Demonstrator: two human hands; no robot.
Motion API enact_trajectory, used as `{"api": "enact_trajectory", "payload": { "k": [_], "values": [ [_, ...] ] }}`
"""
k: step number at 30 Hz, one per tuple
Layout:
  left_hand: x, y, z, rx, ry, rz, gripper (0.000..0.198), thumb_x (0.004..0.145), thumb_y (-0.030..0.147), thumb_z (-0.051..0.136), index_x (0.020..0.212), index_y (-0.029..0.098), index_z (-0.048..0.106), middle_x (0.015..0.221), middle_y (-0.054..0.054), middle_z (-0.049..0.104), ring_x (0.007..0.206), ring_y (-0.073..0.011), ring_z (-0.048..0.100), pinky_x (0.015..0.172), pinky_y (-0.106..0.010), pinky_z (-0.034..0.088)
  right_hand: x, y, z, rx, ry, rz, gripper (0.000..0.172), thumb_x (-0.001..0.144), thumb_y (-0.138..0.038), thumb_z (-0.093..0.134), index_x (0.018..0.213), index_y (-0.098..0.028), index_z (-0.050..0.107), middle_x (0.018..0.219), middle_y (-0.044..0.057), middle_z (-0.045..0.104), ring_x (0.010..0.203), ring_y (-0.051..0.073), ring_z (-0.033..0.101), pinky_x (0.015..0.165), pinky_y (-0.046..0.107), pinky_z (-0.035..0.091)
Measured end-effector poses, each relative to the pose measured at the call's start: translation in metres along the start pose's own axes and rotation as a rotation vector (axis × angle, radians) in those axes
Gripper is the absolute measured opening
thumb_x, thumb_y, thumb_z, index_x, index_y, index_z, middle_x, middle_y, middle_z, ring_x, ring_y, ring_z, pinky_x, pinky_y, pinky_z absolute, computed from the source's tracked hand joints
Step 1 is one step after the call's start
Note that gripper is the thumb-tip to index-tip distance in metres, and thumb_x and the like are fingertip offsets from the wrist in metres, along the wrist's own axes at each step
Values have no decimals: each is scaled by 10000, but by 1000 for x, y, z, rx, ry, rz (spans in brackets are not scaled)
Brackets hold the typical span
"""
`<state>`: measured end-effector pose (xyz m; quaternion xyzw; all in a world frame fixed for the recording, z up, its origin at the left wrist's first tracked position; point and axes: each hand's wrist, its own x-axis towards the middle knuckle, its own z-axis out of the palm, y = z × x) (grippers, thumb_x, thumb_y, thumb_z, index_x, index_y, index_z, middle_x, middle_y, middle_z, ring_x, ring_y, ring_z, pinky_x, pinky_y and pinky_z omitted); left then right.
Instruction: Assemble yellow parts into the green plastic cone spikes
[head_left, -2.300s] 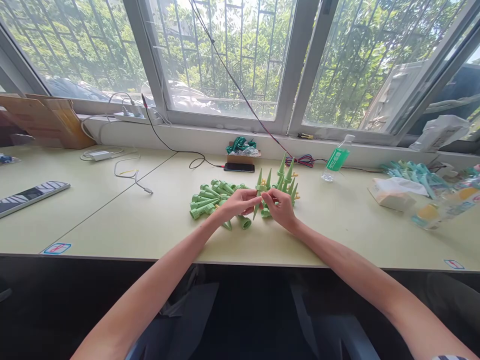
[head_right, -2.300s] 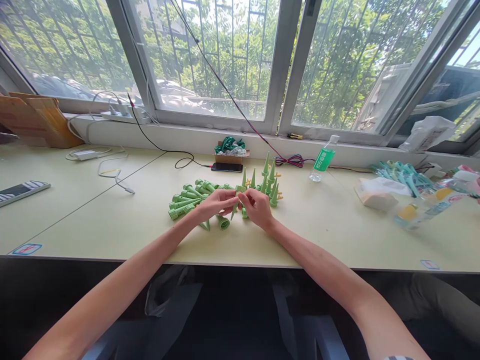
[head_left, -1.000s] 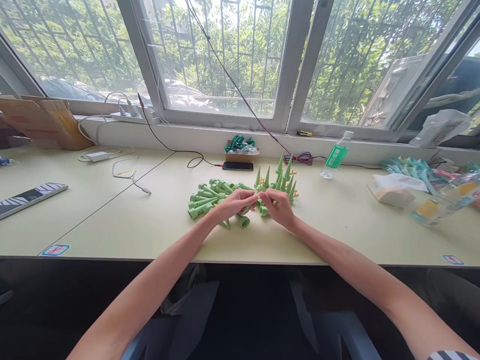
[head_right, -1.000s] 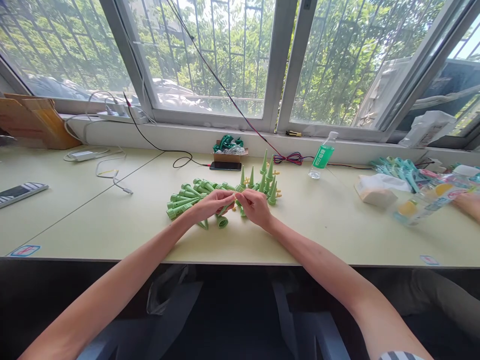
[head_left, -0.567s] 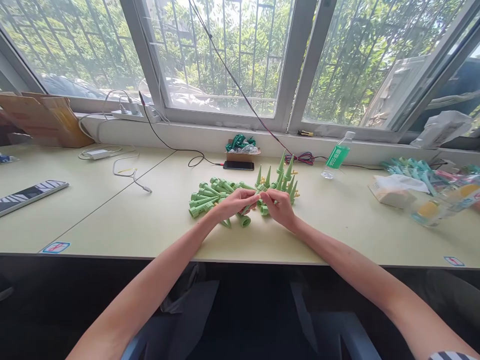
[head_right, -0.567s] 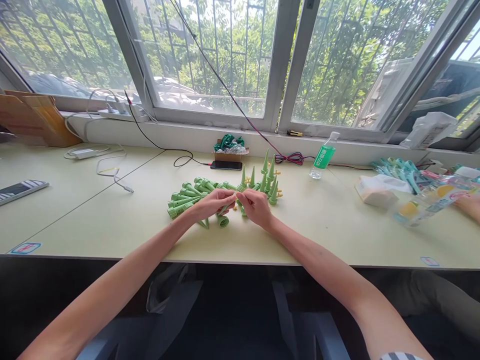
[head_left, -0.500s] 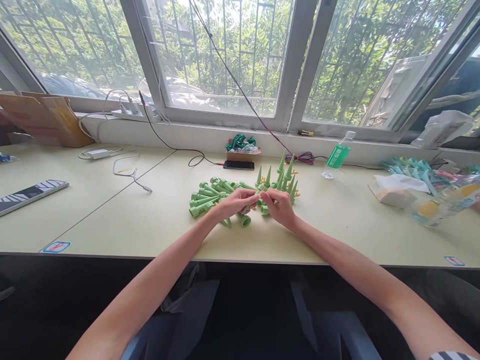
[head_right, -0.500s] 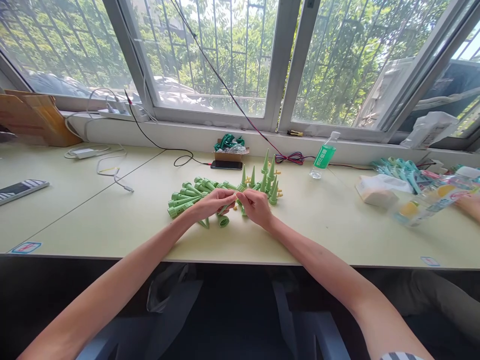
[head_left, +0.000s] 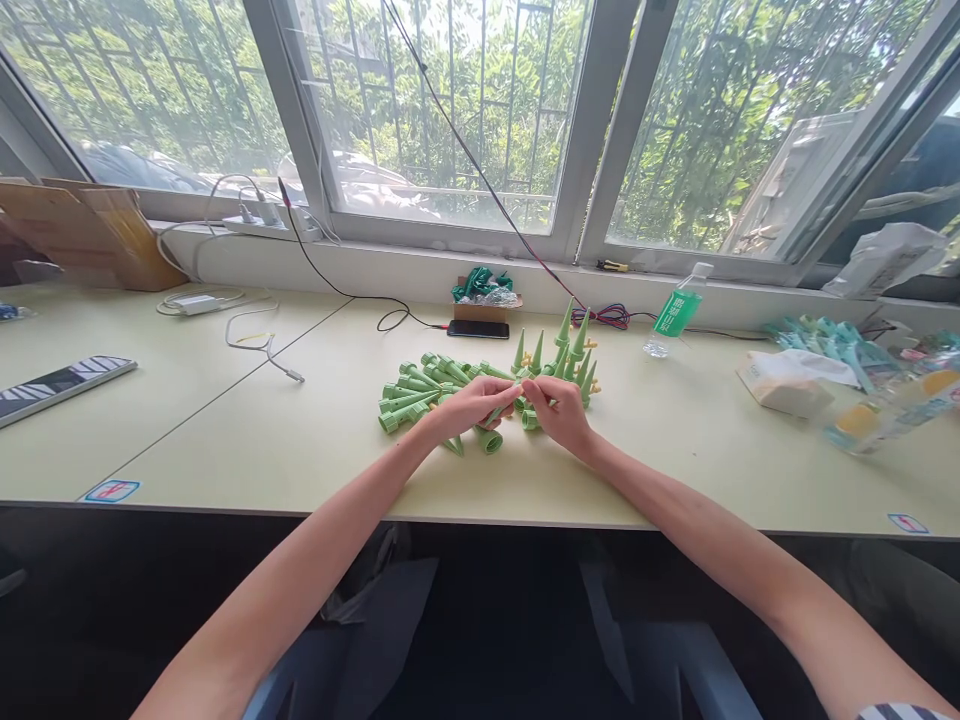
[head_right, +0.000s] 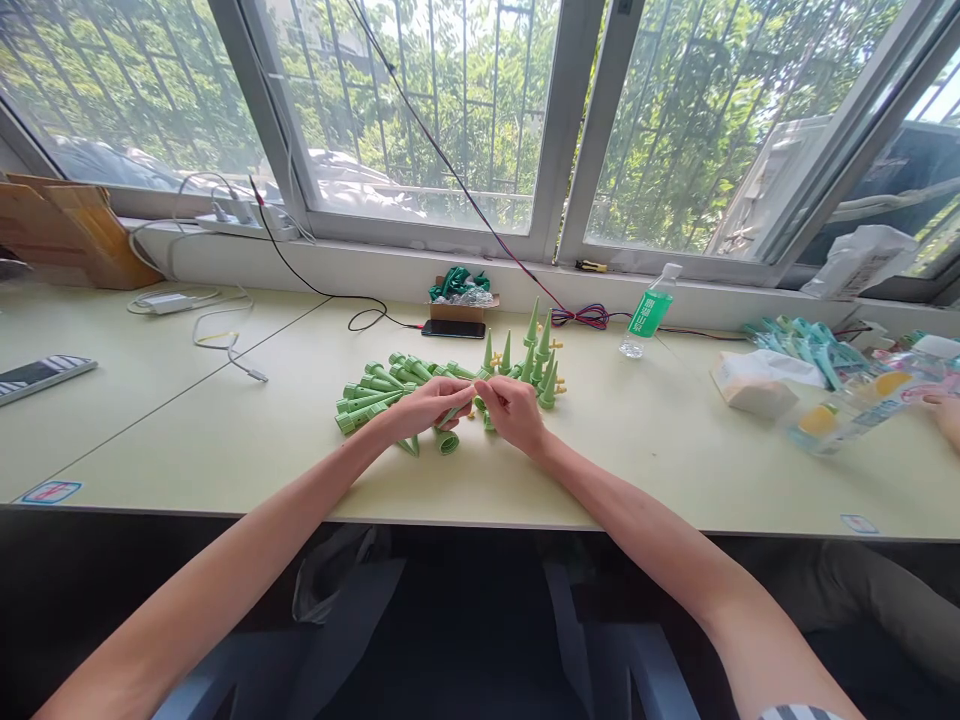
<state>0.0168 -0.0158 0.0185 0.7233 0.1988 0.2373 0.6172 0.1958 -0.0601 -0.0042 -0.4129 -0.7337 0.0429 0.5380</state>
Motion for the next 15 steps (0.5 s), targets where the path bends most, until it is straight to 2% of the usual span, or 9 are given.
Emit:
{"api": "enact_trajectory", "payload": {
  "k": [5,15],
  "values": [
    [1,-1,0,-56,12,-50,502,872,611,528,701,141,497,613,11,455,460,-41,319,423,-194,256,1,0,0,3,-14,28,539,966,-526,421,548,-186,440,553,3,489,525,105,398,530,266,330],
    [3,-6,-2,19,22,-72,544,857,654,511,700,134,523,586,14,448,417,-34,304,397,-191,212,0,-2,-1,39,-51,54,505,981,-513,385,623,-178,506,597,10,529,550,110,445,547,258,347]
  ]
}}
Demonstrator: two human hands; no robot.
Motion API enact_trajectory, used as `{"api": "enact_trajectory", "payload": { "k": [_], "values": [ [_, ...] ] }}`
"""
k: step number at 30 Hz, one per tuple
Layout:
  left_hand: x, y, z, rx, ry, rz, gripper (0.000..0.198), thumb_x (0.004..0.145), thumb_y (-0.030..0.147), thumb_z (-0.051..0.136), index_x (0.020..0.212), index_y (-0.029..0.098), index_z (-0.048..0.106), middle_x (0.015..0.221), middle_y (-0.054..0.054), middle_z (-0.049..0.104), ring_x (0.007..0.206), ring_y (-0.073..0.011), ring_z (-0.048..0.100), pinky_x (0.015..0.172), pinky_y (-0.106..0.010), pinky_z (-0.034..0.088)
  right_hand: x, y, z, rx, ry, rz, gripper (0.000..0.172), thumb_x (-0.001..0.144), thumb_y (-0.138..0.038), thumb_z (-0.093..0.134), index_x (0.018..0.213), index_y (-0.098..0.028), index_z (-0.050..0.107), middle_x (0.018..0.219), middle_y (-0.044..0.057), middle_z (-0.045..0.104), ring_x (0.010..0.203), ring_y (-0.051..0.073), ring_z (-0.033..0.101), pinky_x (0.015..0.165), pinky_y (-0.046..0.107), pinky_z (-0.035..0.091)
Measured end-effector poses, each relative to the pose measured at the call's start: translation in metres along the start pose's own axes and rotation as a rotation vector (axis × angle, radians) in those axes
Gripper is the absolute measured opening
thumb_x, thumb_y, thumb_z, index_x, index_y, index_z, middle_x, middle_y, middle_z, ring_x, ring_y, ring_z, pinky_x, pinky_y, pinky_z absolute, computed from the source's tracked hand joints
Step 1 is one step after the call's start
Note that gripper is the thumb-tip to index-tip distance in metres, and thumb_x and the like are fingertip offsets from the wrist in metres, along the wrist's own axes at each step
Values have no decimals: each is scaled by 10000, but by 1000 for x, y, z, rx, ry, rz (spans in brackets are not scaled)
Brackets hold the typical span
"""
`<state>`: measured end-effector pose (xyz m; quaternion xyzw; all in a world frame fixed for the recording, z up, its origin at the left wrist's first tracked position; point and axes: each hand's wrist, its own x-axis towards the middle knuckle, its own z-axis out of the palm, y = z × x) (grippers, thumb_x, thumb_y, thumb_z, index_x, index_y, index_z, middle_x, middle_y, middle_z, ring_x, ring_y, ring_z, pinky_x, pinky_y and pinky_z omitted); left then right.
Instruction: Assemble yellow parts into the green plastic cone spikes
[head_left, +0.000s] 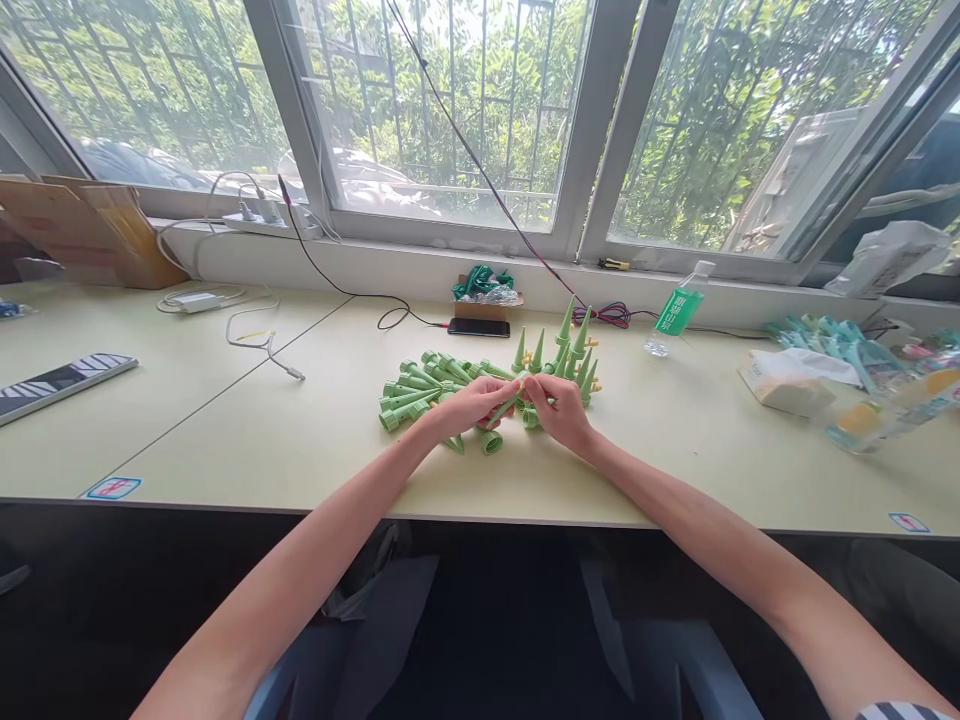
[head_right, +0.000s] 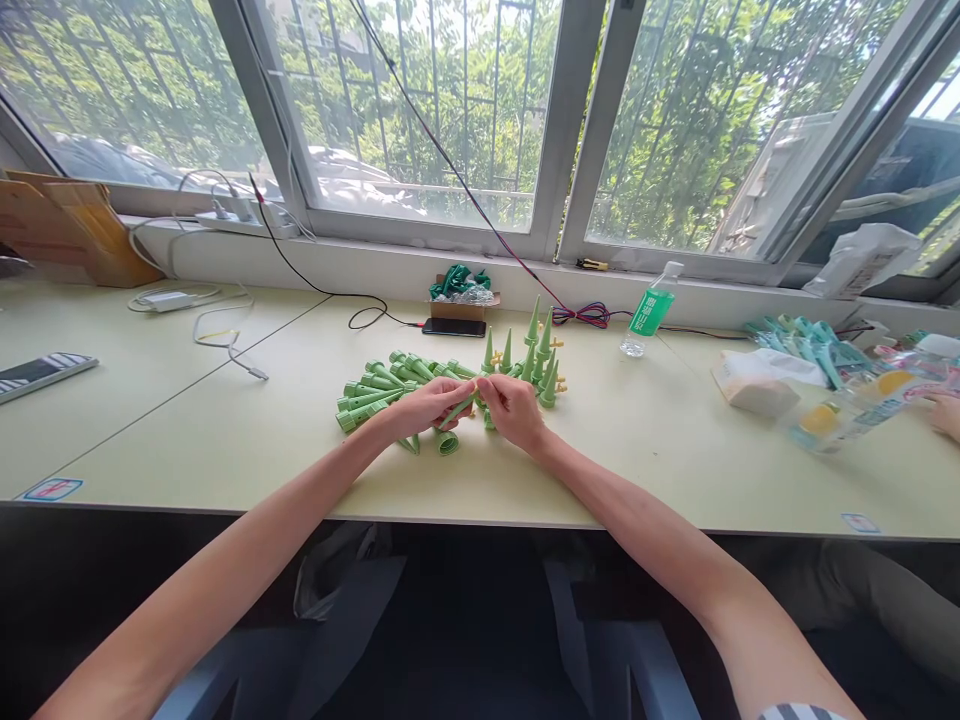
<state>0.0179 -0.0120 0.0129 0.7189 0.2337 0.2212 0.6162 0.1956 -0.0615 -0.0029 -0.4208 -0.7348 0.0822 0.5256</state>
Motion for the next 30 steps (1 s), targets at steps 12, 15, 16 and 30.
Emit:
{"api": "enact_trajectory", "payload": {
  "k": [12,15,16,30],
  "values": [
    [-2,4,-1,-109,-42,8,453,836,577,607,781,128,589,606,25,447,480,-48,310,432,-192,285,-1,1,0,-43,-46,-24,510,978,-518,395,614,-177,501,593,7,522,548,109,419,546,263,318],
    [-2,2,-2,-124,-55,5,434,842,559,609,807,126,602,613,23,451,492,-51,323,436,-190,282,-1,1,0,-45,-50,-27,509,980,-515,391,616,-177,499,596,8,525,546,108,417,543,264,309],
    [-2,2,-2,-129,-59,7,431,843,555,611,811,125,604,612,23,450,496,-51,327,437,-187,281,-1,2,0,-46,-49,-30,507,982,-509,394,614,-176,497,595,7,523,544,107,414,542,263,307],
    [-2,1,-2,-131,-38,-7,465,806,579,642,818,116,606,612,25,449,482,-45,339,420,-182,306,-3,6,1,-59,-45,-50,507,985,-498,387,586,-188,435,563,-15,443,528,104,360,536,262,304]
  ]
}}
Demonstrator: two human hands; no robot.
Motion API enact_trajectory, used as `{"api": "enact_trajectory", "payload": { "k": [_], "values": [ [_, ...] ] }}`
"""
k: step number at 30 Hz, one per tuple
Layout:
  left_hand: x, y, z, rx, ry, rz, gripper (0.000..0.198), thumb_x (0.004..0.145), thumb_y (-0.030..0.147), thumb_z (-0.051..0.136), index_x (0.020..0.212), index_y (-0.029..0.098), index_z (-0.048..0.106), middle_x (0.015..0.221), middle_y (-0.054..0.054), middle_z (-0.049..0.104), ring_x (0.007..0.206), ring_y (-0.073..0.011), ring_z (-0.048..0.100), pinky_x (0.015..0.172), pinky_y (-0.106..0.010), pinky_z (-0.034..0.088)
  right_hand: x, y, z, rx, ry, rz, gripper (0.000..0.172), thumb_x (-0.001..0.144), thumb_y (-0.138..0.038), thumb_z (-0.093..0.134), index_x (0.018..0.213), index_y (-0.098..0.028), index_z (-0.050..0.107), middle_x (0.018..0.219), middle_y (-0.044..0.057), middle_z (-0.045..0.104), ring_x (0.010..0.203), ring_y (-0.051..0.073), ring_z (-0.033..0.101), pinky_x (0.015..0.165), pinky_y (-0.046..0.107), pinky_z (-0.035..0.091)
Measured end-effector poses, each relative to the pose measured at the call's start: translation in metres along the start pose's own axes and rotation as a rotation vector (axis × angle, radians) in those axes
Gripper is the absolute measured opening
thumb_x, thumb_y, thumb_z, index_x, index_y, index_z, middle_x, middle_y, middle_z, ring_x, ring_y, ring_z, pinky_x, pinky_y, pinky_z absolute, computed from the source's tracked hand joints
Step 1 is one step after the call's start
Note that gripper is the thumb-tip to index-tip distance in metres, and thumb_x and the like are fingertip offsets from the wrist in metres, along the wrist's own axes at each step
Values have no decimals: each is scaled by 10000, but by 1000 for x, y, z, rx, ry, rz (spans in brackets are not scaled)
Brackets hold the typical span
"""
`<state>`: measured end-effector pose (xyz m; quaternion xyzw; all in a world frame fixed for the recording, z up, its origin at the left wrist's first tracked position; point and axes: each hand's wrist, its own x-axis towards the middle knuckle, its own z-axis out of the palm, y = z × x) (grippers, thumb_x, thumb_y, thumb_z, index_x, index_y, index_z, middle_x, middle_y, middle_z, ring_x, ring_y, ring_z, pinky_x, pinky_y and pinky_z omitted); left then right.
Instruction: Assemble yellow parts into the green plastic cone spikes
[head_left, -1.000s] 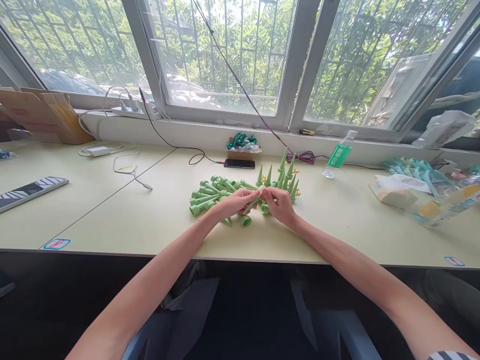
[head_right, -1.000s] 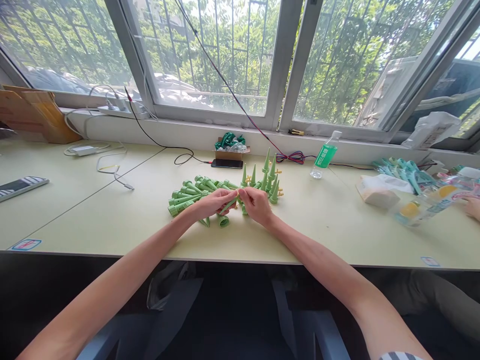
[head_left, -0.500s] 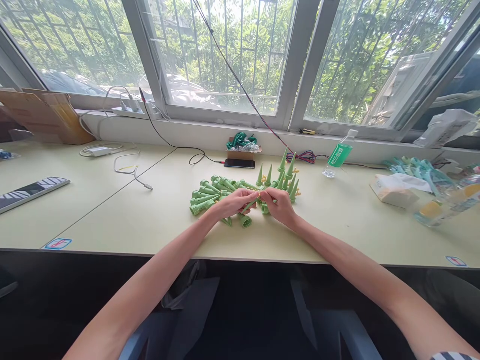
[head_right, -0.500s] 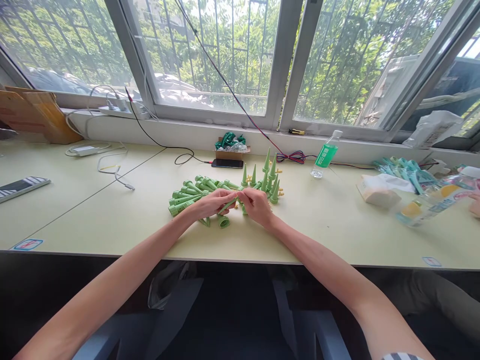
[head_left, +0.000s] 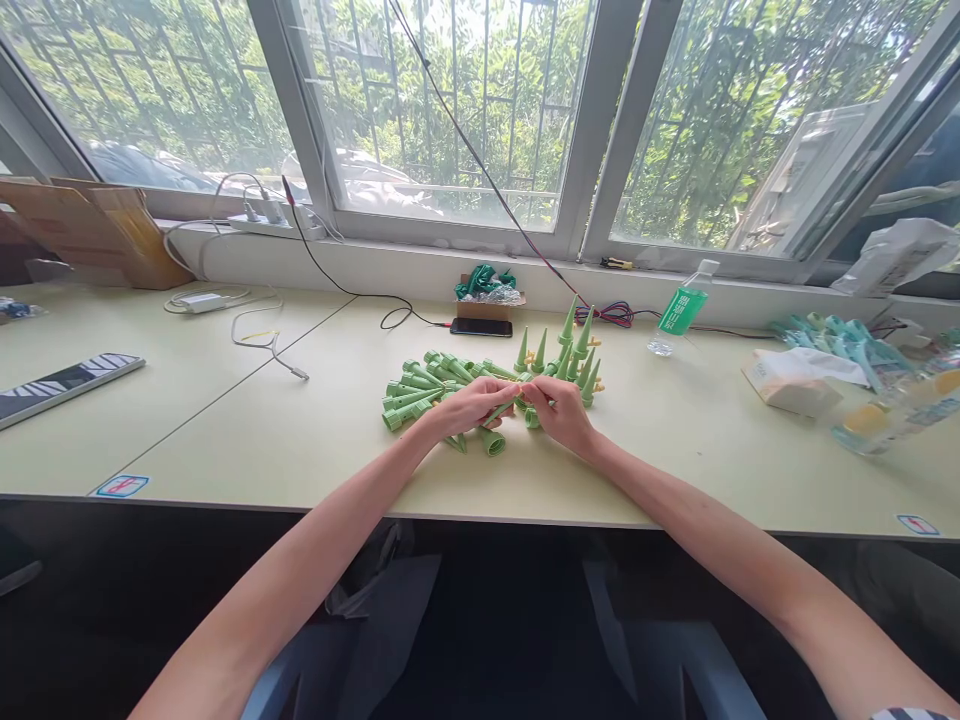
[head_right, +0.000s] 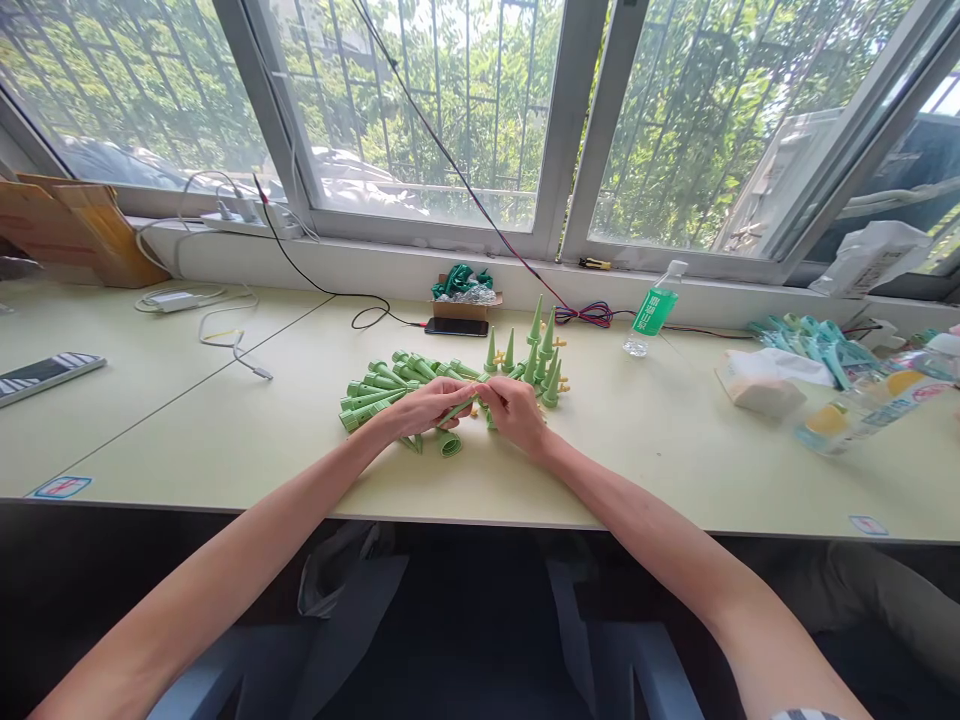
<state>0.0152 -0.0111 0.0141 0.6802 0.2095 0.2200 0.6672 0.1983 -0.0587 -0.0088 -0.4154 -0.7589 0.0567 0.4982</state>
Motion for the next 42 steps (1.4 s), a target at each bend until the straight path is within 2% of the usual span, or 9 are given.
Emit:
{"api": "enact_trajectory", "payload": {
  "k": [5,11,19,24,26,28,34,38,42],
  "values": [
    [1,1,1,15,8,-3,479,802,589,639,823,112,608,611,25,459,475,-42,323,416,-185,290,-1,1,0,-5,-2,10,514,983,-515,382,595,-187,462,563,-10,463,528,106,367,538,259,314],
    [1,-1,-1,40,-7,24,473,823,583,620,841,110,631,601,22,460,474,-48,336,423,-191,288,-2,1,-1,-8,-16,13,489,987,-486,394,631,-176,519,621,19,566,557,112,446,563,262,339],
    [3,-2,1,92,27,41,498,838,626,571,832,129,601,599,19,455,434,-41,302,399,-195,225,2,-2,-2,73,14,61,476,976,-505,406,649,-177,516,619,9,542,567,113,442,554,258,352],
    [5,-4,3,-23,47,-11,514,827,649,569,722,150,501,545,83,213,433,-28,187,405,-177,162,3,-3,-2,146,13,107,474,982,-516,380,663,-182,490,586,-7,481,550,110,412,521,254,323],
    [4,-3,3,-51,49,-13,511,825,644,576,721,152,489,560,90,170,443,-27,170,411,-172,153,2,-3,-3,160,4,115,474,984,-517,376,666,-183,485,573,-13,459,542,109,401,514,252,315],
    [3,-2,4,-44,43,-1,494,826,628,589,745,148,503,555,87,206,445,-24,181,413,-168,158,2,-3,-3,159,-7,119,467,983,-518,380,675,-184,487,565,-19,438,536,108,386,511,251,309],
    [2,0,5,100,55,40,438,792,553,670,788,133,547,663,0,530,440,-16,302,406,-169,226,2,-3,-3,133,-4,89,462,980,-494,409,635,-189,434,571,-32,377,532,99,327,510,254,275],
    [2,1,4,174,122,68,423,789,531,678,761,136,526,651,1,542,452,-25,347,409,-166,251,3,-4,-3,103,13,90,431,974,-476,435,661,-183,480,572,-34,391,527,96,327,510,252,274],
    [3,2,3,286,231,138,427,773,533,684,728,153,495,606,28,478,476,-47,382,418,-173,283,4,-7,-4,124,27,137,352,958,-476,466,781,-184,550,629,-21,489,514,96,395,504,244,313]
  ]
}}
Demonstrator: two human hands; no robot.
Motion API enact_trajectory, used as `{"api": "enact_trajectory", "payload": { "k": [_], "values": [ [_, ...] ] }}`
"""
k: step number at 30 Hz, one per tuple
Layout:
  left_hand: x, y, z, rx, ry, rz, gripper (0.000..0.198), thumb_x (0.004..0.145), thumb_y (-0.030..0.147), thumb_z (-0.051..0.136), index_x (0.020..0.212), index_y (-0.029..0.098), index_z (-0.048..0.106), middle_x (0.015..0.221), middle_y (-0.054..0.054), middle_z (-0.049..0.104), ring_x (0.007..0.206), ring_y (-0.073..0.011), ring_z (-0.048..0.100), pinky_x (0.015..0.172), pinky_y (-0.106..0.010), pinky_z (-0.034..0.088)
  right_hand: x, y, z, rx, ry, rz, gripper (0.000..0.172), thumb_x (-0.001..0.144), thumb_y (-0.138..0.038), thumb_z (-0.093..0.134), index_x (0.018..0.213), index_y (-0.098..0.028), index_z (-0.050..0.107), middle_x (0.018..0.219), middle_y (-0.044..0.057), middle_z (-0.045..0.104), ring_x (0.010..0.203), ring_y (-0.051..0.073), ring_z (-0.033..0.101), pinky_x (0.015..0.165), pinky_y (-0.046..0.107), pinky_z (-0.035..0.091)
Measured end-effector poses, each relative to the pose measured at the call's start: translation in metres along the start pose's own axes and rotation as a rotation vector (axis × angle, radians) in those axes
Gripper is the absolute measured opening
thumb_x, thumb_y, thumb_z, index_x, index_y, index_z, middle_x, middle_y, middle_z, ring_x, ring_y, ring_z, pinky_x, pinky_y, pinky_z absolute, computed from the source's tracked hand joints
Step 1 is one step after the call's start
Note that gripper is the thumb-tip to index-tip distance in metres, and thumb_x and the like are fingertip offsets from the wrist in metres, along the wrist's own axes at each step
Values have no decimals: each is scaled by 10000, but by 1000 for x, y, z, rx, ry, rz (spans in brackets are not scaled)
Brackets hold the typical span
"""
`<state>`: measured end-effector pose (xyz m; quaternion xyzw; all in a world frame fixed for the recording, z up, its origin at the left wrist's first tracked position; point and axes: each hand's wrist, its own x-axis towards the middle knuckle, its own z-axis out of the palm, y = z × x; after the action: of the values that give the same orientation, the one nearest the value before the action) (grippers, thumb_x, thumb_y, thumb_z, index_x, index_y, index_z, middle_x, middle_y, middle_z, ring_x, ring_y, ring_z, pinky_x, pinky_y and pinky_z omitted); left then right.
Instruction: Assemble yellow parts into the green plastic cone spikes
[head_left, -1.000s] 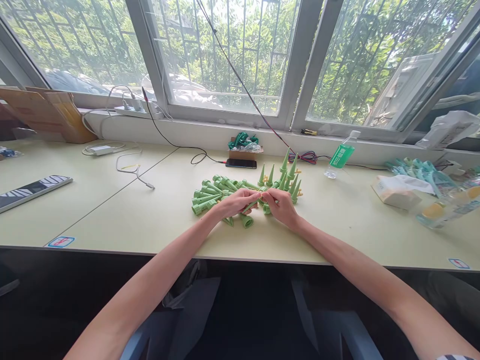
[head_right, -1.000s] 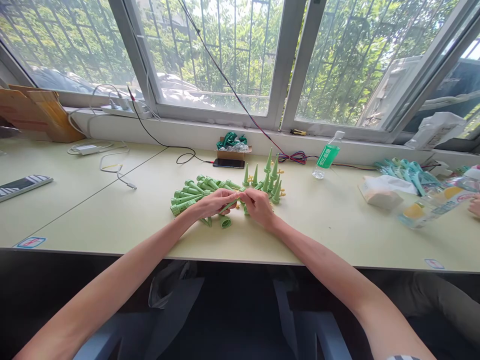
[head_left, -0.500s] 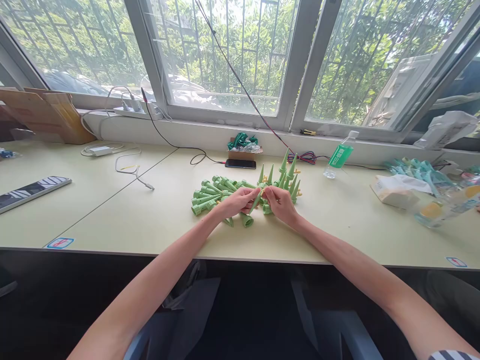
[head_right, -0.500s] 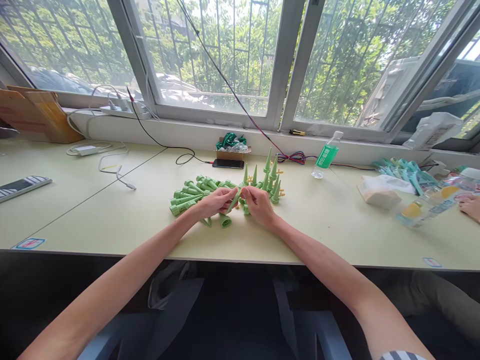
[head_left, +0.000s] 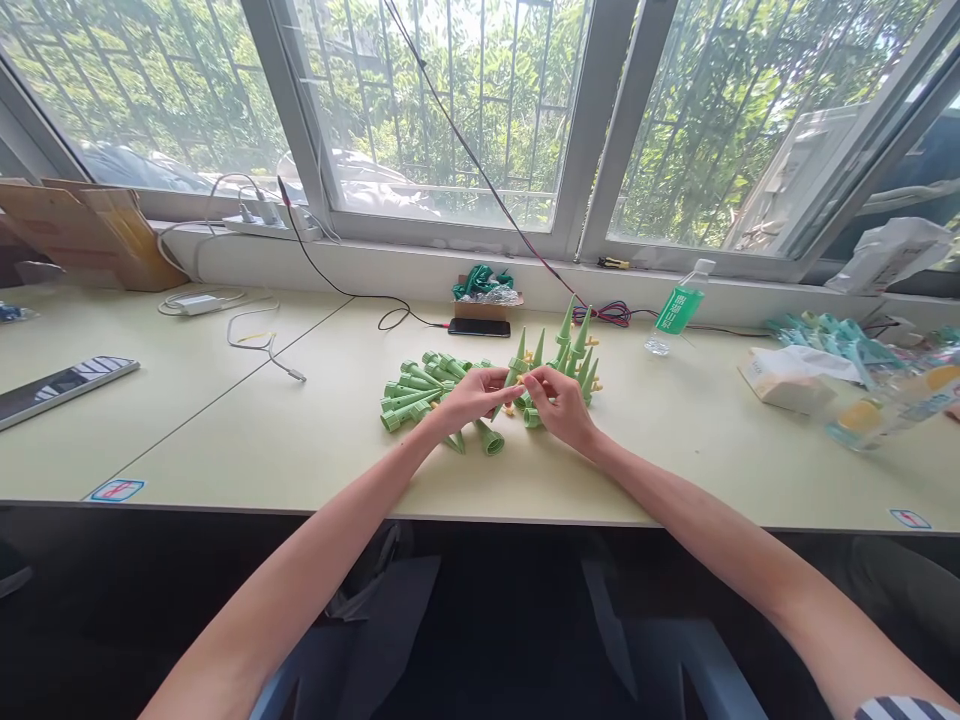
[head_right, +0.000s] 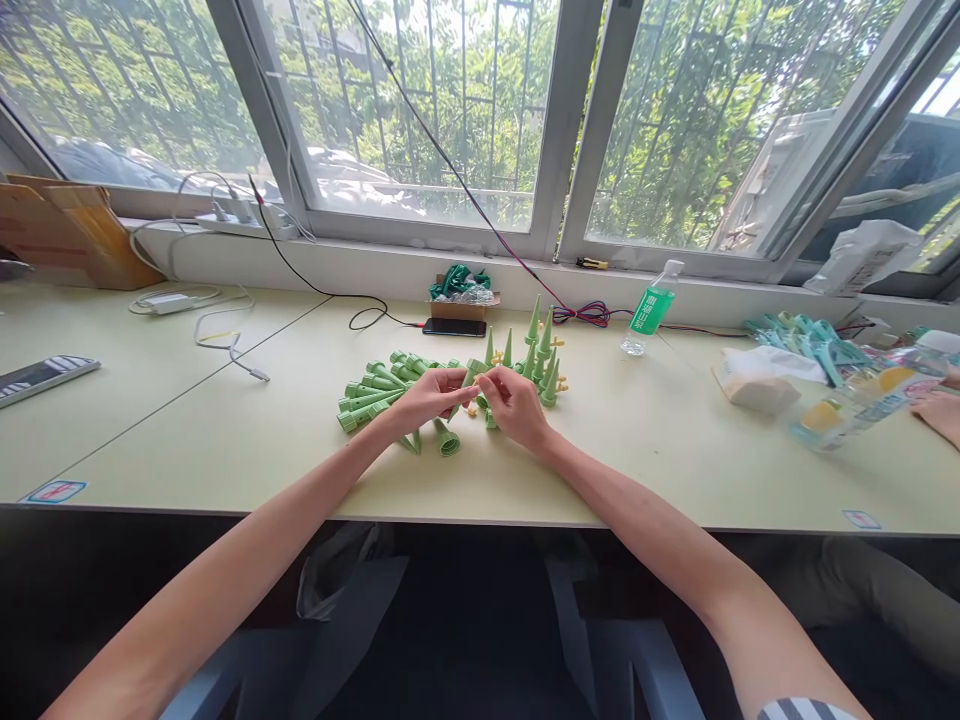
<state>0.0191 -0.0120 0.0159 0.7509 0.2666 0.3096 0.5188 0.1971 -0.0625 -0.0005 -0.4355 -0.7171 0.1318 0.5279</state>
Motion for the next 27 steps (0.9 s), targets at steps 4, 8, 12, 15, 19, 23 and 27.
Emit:
{"api": "enact_trajectory", "payload": {
  "k": [4,8,12,15,19,23,27],
  "values": [
    [1,-2,1,136,142,109,439,753,543,685,681,162,478,560,48,391,477,-60,364,427,-191,273,1,-3,0,10,29,27,300,943,-467,494,847,-192,566,695,-7,549,520,101,456,509,245,347],
    [2,-4,3,278,237,191,398,757,510,679,689,158,508,581,37,411,498,-68,367,447,-203,267,1,-2,1,-8,26,42,289,935,-456,507,839,-193,578,664,-12,541,507,103,445,508,250,351],
    [2,-6,3,383,277,207,374,776,465,668,678,161,474,588,49,373,492,-57,334,459,-201,268,1,-1,1,-14,23,50,293,935,-453,503,848,-190,599,678,-1,567,523,111,478,517,253,374],
    [3,-7,3,396,301,195,356,779,465,666,725,165,481,620,50,394,480,-51,354,451,-195,278,2,0,2,-14,26,55,297,934,-451,504,872,-186,625,716,15,608,551,124,532,526,256,398],
    [4,-9,1,340,313,184,344,781,433,666,963,160,562,680,37,490,491,-61,429,458,-191,334,3,1,2,-19,37,51,296,928,-435,511,925,-179,659,793,46,674,602,147,589,564,273,444],
    [2,-8,1,272,295,191,595,811,379,635,1336,182,436,695,37,551,523,-82,502,510,-194,411,3,3,3,-47,43,52,277,921,-407,525,998,-178,660,794,48,687,589,148,582,575,282,456],
    [1,-6,2,263,331,207,600,848,343,595,1397,232,382,733,26,582,497,-68,488,488,-184,395,2,3,3,-89,74,48,253,918,-369,532,1072,-188,618,687,-1,621,519,127,498,551,273,435]
  ]
}}
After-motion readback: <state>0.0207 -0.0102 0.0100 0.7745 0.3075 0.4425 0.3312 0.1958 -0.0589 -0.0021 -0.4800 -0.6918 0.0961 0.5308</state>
